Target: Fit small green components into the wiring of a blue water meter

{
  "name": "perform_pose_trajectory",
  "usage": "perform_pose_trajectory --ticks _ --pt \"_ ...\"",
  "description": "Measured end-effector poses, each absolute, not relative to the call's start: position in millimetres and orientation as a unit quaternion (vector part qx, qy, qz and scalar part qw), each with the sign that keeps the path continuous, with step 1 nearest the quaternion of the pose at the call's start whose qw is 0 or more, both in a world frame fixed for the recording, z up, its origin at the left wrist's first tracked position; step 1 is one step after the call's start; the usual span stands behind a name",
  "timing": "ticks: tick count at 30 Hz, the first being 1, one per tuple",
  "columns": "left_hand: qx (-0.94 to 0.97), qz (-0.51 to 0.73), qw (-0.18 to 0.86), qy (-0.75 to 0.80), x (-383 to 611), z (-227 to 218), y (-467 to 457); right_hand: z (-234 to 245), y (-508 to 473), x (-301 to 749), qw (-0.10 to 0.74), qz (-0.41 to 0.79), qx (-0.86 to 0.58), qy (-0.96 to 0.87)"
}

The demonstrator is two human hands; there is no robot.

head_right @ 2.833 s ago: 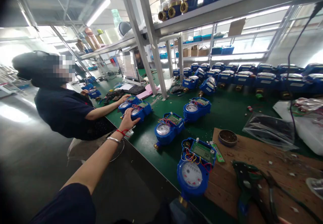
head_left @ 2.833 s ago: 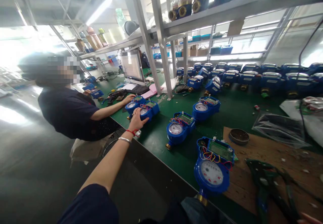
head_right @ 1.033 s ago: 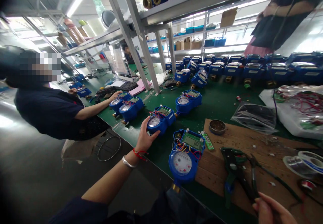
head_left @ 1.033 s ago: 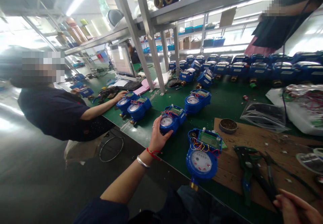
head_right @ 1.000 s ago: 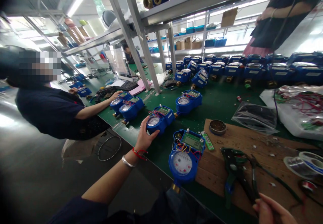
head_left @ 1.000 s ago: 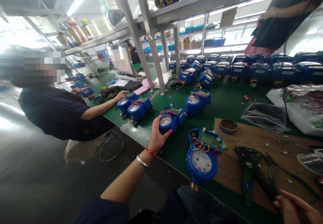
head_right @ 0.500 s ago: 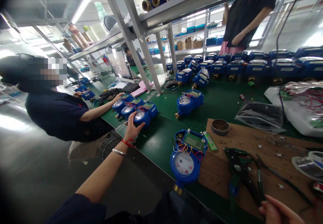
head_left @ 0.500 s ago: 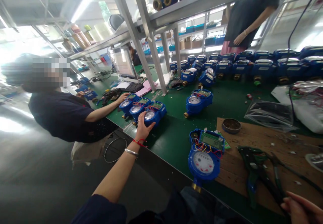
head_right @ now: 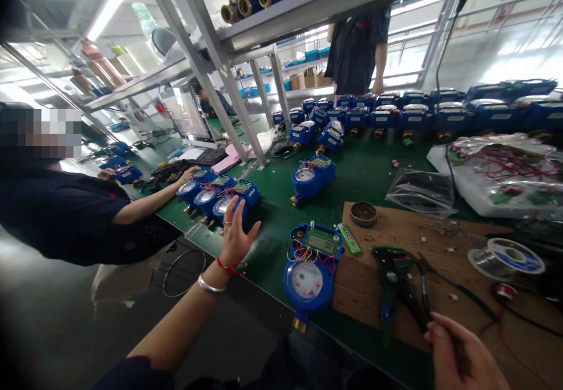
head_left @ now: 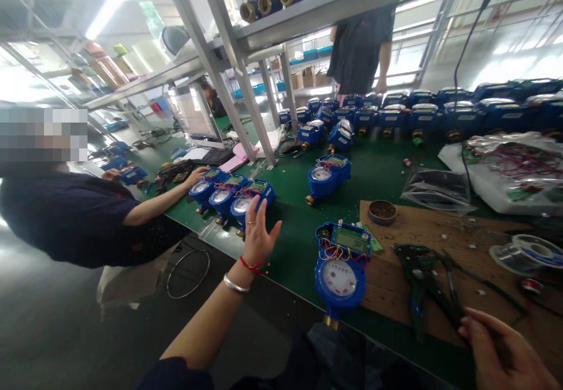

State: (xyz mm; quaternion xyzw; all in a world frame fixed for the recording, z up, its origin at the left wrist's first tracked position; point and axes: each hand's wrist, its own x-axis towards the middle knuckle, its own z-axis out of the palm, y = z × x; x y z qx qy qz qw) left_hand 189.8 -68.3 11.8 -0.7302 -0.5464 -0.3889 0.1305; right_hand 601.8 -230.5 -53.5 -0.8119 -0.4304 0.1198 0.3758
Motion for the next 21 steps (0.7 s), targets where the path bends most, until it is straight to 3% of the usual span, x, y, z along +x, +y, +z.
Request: perform_pose_trajectory --ticks 5,12,21 --pt "-0.805 -0.337 0.028 -0.487 254.8 2.9 1.2 -35.6 -230.2 596.1 0.361 0.141 -0.821 -0.418" --pt "-0.771 -0.375 0.001 -0.515 303.2 -3.0 102.3 -41.9 -229.2 595.3 0.407 0.127 -0.792 -0.437" --pt "-0.745 -0.401 0.015 -0.533 290.5 -4.5 66.8 -35.8 -230.6 591.5 0.428 0.138 -0.785 -0.427"
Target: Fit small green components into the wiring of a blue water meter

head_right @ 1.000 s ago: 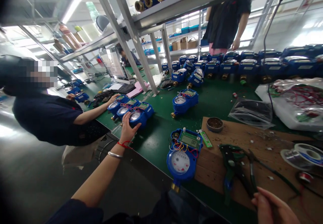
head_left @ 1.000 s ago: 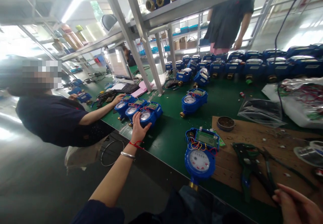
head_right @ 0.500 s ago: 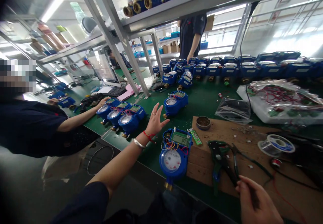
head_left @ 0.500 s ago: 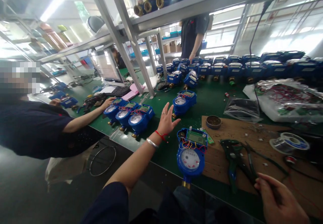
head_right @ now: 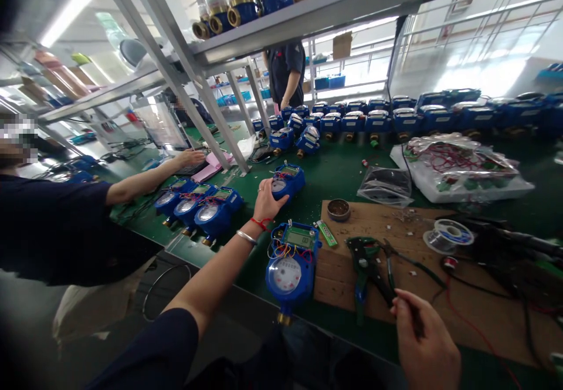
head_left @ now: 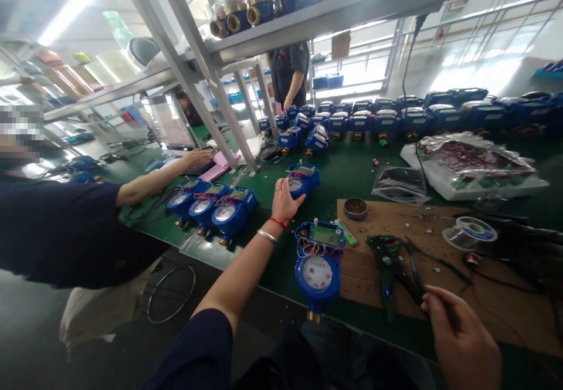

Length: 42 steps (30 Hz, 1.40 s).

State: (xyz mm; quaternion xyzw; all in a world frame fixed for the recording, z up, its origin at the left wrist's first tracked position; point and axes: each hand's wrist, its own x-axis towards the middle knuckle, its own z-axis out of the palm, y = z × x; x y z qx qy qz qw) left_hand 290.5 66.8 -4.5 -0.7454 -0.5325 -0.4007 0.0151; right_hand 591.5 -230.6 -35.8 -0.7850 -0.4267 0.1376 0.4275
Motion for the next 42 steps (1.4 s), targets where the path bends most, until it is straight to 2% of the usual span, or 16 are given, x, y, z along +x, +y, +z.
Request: perform_pose_trajectory --ticks 9,16,27,35,38,42 --pt "-0.727 -0.37 0.074 -0.573 231.5 1.8 -25.8 -36.2 -231.5 592.6 0.424 0.157 -0.786 -0.421" --pt "-0.713 -0.359 0.076 -0.597 201.1 4.7 -60.6 -34.4 -231.6 593.3 0.421 0.154 -0.784 -0.428" --pt "-0.714 -0.376 0.078 -0.585 201.3 1.7 -68.8 -28.7 -231.8 591.8 0.422 0.156 -0.789 -0.419" --pt "-0.698 -0.419 0.114 -0.569 226.5 10.1 -109.8 -27.7 -231.2 590.7 0.405 0.168 -0.801 -0.408" --pt "-0.733 -0.425 0.066 -0.527 245.5 13.6 -120.9 -28.2 -230.7 590.8 0.401 0.164 -0.805 -0.407" --pt "-0.765 -0.415 -0.05 -0.49 270.7 19.9 -118.0 -30.1 -231.1 592.2 0.403 0.157 -0.803 -0.41"
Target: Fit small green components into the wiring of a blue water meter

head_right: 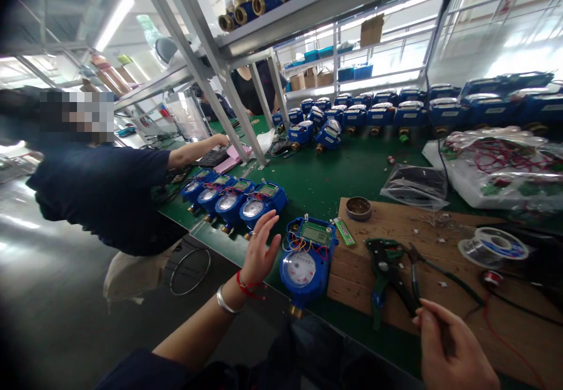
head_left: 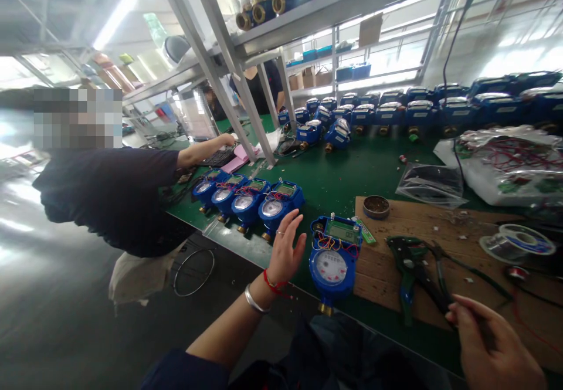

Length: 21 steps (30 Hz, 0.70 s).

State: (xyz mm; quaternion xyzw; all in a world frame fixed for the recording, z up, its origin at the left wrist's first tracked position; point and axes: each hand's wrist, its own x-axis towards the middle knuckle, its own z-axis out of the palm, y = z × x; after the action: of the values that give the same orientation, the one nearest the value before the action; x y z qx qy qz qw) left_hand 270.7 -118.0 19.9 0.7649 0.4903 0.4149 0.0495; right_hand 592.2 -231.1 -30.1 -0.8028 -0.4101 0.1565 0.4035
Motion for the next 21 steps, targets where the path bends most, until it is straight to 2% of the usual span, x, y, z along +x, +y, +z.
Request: perform_pose_trajectory --ticks 7,11,16,21 --pt "0.693 0.476 0.256 0.477 293.3 29.6 -99.3 -32.4 -232.4 593.6 0.41 0.158 -0.793 -0.423" --pt "0.662 0.459 0.369 0.463 299.3 36.6 -93.5 -31.7 -231.9 591.8 0.422 0.15 -0.785 -0.429" --pt "0.635 0.401 0.47 0.463 302.7 40.0 -81.2 -32.0 -231.4 591.0 0.435 0.13 -0.772 -0.445" --pt "0.551 0.42 0.556 0.46 303.4 24.4 -70.8 -32.9 -231.1 591.1 0.45 0.119 -0.764 -0.446"
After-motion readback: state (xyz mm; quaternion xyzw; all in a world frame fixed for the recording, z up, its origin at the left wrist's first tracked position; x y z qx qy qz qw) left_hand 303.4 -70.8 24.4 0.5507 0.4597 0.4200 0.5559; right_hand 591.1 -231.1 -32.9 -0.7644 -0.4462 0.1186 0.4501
